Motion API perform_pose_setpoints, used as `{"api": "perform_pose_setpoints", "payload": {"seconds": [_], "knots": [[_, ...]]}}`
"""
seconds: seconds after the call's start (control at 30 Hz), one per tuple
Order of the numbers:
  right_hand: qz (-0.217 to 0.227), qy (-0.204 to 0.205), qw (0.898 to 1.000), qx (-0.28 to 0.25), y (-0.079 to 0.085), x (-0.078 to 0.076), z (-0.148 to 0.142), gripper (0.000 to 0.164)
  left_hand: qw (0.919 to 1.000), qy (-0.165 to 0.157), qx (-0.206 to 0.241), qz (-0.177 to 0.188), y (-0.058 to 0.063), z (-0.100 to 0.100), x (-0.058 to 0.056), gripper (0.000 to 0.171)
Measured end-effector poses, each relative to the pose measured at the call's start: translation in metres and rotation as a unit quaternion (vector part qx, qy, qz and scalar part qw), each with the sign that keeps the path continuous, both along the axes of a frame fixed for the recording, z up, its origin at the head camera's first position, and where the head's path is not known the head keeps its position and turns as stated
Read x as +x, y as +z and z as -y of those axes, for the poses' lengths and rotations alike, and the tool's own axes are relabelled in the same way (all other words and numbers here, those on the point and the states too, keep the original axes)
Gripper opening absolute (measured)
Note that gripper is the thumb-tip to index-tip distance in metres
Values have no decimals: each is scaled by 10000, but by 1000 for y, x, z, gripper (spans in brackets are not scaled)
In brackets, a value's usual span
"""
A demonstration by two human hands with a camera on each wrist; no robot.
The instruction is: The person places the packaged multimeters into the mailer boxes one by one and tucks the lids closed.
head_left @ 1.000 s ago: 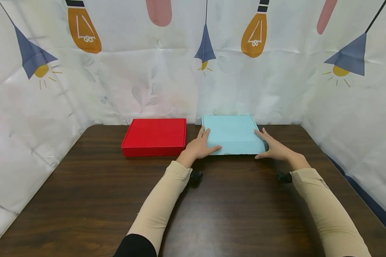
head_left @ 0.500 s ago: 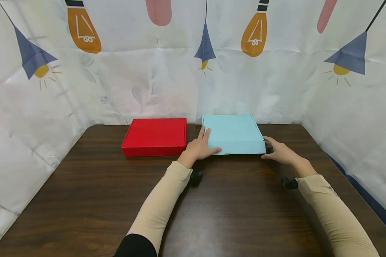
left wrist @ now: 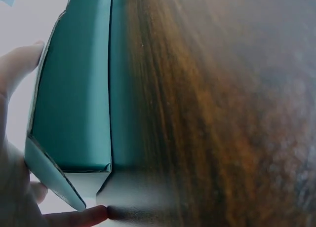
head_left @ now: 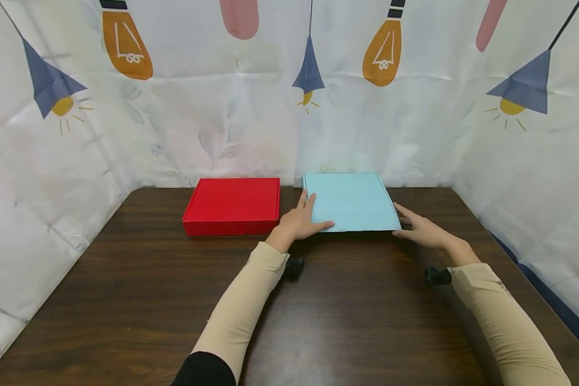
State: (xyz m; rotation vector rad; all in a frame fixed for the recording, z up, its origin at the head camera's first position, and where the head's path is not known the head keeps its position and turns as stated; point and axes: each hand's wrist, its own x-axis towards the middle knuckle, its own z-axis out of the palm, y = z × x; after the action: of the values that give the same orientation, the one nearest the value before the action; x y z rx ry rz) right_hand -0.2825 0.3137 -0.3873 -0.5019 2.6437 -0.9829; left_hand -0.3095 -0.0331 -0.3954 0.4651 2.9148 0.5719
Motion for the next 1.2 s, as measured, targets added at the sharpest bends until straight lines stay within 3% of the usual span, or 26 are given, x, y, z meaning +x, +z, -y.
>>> {"api": "perform_pose_setpoints", "payload": {"seconds": [0.4,1.03,1.2], "knots": [[73,263,9992,-287,1,-1,-5,86,9999,21,138,25,0,0,1,101],[101,468,9982,-361,3,1,-4,84,9998,0,188,36,-2,1,0,101],[-11,416,9990,-142,3,1,-4,83,9998,-4,185,37,-2,2,0,101]]}}
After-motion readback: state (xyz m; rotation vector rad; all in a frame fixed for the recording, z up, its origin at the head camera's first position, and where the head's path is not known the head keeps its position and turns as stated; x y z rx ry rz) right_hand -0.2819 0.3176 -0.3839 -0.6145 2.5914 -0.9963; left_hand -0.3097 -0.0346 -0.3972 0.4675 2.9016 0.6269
